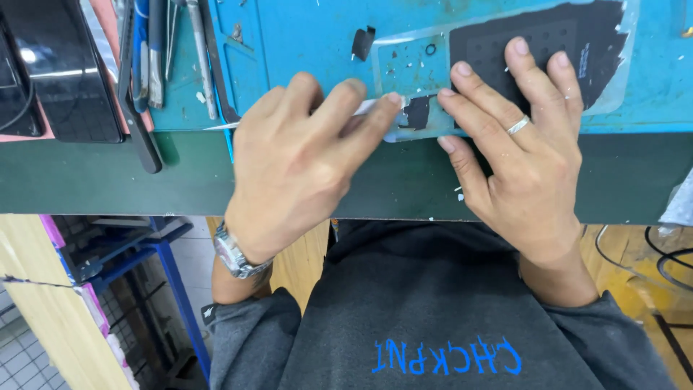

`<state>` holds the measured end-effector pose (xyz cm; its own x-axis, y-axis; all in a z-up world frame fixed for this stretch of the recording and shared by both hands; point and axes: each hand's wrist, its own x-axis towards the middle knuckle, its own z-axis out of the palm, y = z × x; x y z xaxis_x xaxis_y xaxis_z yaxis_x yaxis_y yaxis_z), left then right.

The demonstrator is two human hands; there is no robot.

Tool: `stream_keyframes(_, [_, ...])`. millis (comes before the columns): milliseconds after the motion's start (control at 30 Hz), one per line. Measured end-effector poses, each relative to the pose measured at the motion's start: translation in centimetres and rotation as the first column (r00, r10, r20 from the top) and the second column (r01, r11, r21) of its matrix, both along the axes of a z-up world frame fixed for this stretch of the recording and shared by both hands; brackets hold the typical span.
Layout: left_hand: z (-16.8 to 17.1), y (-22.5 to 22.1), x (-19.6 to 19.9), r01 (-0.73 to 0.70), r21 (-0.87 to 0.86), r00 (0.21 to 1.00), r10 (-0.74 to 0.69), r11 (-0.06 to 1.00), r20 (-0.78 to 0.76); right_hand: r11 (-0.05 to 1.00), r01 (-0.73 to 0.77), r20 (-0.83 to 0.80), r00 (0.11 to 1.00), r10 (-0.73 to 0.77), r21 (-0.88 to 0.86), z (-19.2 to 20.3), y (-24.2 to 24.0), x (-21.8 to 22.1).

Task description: The person is meticulously cleaning adhesive residue from a mobile phone component using a small metal scraping tool.

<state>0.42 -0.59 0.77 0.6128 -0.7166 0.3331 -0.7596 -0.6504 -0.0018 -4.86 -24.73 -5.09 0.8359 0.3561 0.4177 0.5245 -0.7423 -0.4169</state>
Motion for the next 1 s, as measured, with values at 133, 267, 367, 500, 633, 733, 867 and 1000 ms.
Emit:
stream_keyframes(133, [-0.1,0.0,-0.1,0.014,0.008,1.0,-0.014,1.0,0.018,1.0,-0.021,-0.004,1.0,0.021,-0.008,0.1,0.0,-0.1])
stream_keyframes(267, [-0.3,0.0,0.1,0.03,-0.013,1.0,-0.03,0.999,0.007,1.0,0.018,-0.01,1.0,-0.018,-0.008,0.1,0.2,-0.2])
stream_keyframes(367, [-0.3,-0.1,0.1,0.03,-0.018,0.999,-0.029,0.999,0.03,1.0,0.0,0.0,1.0,0.0,-0.014,0.1,0.1,-0.3])
stream_keyframes(500, [-0.3,-0.1,0.0,0.017,0.013,0.997,-0.017,1.0,0.074,1.0,-0.01,0.02,1.0,0.011,-0.022,0.1,0.3,-0.1])
stream_keyframes(633, [-1.0,0.1,-0.2,-0.008,-0.004,0.995,0.008,1.0,0.1,1.0,-0.003,0.002,1.0,0.003,-0.004,0.2,0.7,-0.4])
stream_keyframes(733, [-1.9,0.3,0.0,0.021,-0.031,0.988,-0.016,0.999,0.153,1.0,0.002,-0.002,1.0,-0.002,0.001,0.2,0.6,-0.6])
stream_keyframes(867, [-3.0,0.0,0.3,0.055,-0.119,0.992,-0.041,0.991,0.117,1.0,0.007,-0.02,1.0,-0.007,-0.007,0.2,0.7,-0.8])
stream_keyframes(1000, [-3.3,-1.0,0.4,0.081,-0.177,0.989,-0.057,0.981,0.137,1.0,-0.01,-0.02,1.0,0.01,-0.006,0.5,0.6,-0.7])
